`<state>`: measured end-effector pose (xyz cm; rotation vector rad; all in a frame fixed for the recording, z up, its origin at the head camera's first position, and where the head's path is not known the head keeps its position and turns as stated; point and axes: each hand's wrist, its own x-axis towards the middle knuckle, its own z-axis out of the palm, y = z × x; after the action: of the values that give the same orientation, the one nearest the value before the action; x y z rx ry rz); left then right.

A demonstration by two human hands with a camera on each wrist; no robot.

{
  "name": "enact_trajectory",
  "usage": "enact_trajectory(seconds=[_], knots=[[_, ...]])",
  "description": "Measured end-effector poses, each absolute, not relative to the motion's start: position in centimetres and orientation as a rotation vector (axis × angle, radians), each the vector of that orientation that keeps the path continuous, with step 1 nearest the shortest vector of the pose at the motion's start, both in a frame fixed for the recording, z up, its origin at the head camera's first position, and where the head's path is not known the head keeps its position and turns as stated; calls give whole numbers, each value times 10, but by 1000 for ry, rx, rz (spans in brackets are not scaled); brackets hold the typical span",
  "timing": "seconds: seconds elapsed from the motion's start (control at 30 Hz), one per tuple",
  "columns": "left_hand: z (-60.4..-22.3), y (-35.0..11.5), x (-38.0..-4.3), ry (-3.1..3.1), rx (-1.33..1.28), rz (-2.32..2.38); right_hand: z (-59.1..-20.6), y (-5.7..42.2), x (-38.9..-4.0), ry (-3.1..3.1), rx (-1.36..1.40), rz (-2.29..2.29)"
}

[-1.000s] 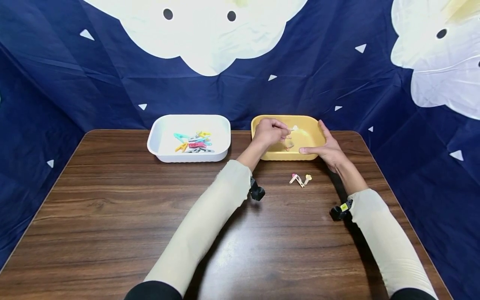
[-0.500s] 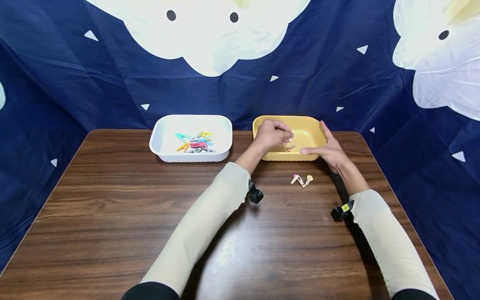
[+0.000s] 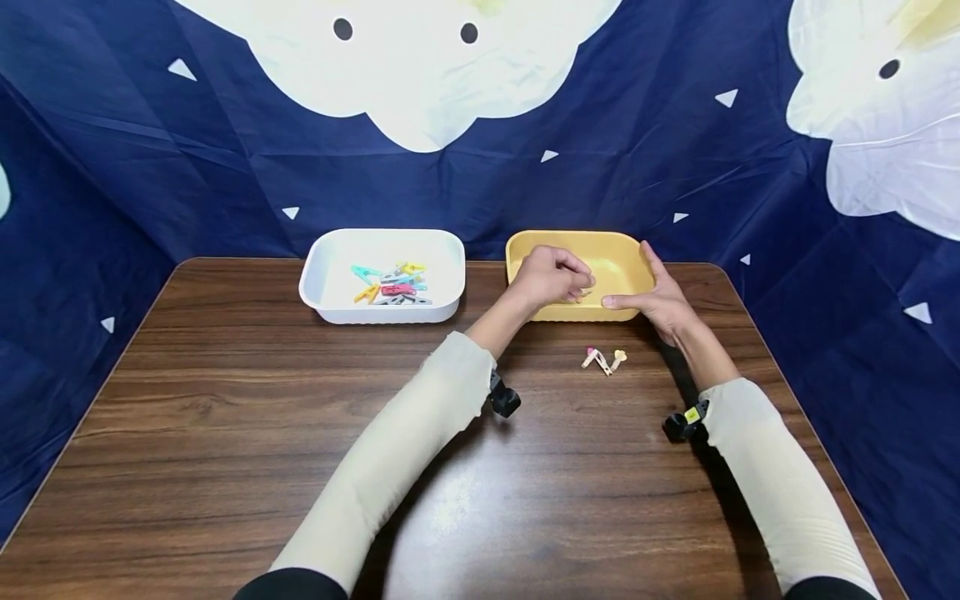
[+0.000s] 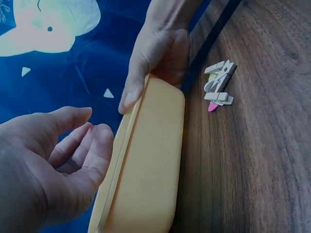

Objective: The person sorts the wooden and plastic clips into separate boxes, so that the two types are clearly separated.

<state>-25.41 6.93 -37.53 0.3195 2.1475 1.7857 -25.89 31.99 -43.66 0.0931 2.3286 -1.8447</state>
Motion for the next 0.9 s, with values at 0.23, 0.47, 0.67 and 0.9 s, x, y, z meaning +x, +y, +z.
enact_trajectory(seconds=[0.23, 0.47, 0.67, 0.9], knots=[[-373, 71, -245, 2127, 393, 1720, -438, 321, -259, 2334, 98, -1828], [-373, 69, -235, 2104, 465, 1684, -438, 321, -259, 2340, 93, -1840], [-374, 69, -228, 2086, 531, 1655, -436, 320, -260, 2343, 91, -1861], [-379, 68, -222, 2095, 558, 1605, -437, 319, -258, 2313, 103, -1880]])
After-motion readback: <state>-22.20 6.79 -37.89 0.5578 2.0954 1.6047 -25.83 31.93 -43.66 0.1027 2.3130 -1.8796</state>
